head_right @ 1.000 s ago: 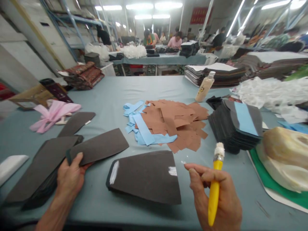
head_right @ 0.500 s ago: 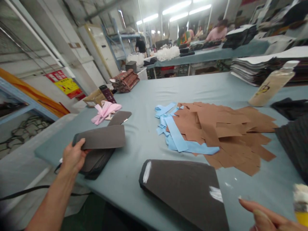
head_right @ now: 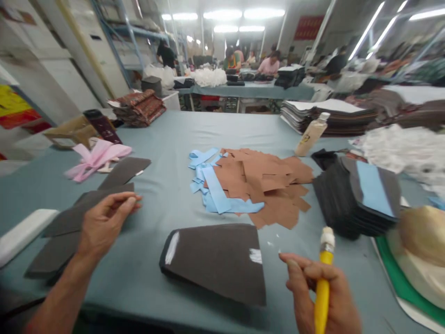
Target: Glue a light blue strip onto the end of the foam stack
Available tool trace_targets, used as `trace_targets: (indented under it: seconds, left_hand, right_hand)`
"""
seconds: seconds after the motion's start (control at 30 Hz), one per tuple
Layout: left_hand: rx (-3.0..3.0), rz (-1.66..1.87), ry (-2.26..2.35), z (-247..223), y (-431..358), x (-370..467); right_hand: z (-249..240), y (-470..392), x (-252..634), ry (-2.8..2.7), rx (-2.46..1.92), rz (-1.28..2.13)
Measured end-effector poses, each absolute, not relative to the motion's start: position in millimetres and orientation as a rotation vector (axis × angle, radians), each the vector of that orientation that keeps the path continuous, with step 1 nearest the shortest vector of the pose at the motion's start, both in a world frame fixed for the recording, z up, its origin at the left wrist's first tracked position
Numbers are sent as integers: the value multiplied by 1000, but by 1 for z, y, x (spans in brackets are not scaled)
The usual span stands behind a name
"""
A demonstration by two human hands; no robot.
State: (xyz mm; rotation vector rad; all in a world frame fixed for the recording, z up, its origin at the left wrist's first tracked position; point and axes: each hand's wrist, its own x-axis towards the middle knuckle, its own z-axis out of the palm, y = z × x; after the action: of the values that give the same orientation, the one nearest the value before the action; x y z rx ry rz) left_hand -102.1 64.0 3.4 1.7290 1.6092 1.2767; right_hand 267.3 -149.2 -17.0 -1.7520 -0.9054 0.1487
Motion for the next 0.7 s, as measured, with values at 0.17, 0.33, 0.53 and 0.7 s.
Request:
trace_targets:
  seconds: [0.17, 0.33, 0.53, 0.7]
  left_hand:
    - [2032, 948, 1194, -11, 122, -22]
    - [2376, 649, 888, -31, 167, 29]
    - [2684, 365, 719, -47, 178, 63]
    - [2837, 250, 747, -47, 170, 69]
  right_hand:
    - [-15, -143, 274, -1045, -1791, -13]
    - [-26, -143, 277, -1091, -1763, -41]
    - [-22, -130, 268, -1164, -1745, -72]
    - [-24, -122, 264, -1183, -1735, -59]
